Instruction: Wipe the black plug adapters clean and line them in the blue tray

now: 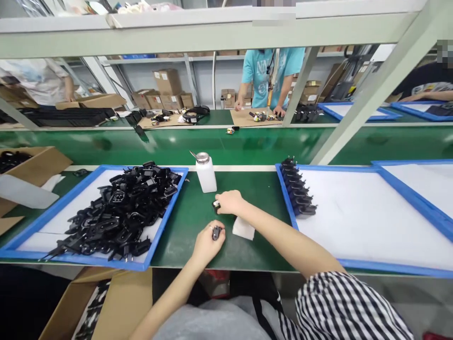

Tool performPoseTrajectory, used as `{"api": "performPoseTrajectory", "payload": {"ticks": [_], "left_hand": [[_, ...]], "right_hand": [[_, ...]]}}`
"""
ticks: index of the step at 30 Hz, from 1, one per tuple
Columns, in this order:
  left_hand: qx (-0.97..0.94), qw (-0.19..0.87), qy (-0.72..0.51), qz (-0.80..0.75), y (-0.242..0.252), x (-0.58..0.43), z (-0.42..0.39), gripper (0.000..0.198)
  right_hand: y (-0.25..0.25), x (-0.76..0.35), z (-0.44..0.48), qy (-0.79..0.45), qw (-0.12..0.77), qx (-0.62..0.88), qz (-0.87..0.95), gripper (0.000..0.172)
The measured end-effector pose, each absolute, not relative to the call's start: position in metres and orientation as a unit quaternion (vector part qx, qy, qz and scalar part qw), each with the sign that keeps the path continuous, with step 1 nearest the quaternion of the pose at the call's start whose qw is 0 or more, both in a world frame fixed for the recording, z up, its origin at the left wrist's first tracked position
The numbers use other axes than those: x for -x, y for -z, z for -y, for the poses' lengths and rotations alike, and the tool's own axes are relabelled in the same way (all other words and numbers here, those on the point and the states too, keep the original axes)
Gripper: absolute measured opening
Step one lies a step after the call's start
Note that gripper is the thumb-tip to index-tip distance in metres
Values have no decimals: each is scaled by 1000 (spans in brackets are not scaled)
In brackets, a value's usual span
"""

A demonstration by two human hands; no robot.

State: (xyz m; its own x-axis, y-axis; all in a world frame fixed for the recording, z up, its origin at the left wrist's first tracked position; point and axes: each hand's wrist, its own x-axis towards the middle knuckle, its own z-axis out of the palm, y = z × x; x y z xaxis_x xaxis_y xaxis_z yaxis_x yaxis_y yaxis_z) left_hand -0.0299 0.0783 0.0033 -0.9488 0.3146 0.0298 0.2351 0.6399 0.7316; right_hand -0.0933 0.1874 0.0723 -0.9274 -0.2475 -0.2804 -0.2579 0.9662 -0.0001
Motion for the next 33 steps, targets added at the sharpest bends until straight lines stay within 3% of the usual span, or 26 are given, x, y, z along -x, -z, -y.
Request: {"api": "performPoseTrajectory", "payload": {"ticks": [4, 7, 11, 15, 19, 22, 26, 30, 33], "left_hand": [[-149, 65, -391, -906, -8, 29, -74, 13], [-199, 127, -418, -877, -8, 33, -63, 34], [-232, 213, -464, -828, -10, 36, -58, 46], [-250, 93, -402, -876, -20, 22, -89, 42], [-319, -1, -307, -897, -31, 1, -142, 44], [-363, 13, -302, -881, -37, -10, -173, 48], [-407, 47, -337, -847, -43, -10, -170, 69], [-273, -2, -366, -890, -38, 15, -118, 39], [-118, -42, -350, -928, -26, 43, -80, 26]], "right_hand": [[-71, 83, -181, 8, 101, 99, -990, 42], [-80, 61, -204, 48, 89, 66, -993, 43], [-79, 7, -239, 306, 89, 51, -947, 30], [-62, -41, -247, 405, 71, -6, -911, 32], [-54, -64, -249, 314, -34, -118, -942, 36], [-57, -75, -271, 205, -81, -166, -961, 32], [-65, -84, -326, 75, -77, -165, -980, 32], [-60, -71, -375, 12, -50, -124, -991, 34], [-45, -54, -388, 67, -73, -92, -991, 42]]}}
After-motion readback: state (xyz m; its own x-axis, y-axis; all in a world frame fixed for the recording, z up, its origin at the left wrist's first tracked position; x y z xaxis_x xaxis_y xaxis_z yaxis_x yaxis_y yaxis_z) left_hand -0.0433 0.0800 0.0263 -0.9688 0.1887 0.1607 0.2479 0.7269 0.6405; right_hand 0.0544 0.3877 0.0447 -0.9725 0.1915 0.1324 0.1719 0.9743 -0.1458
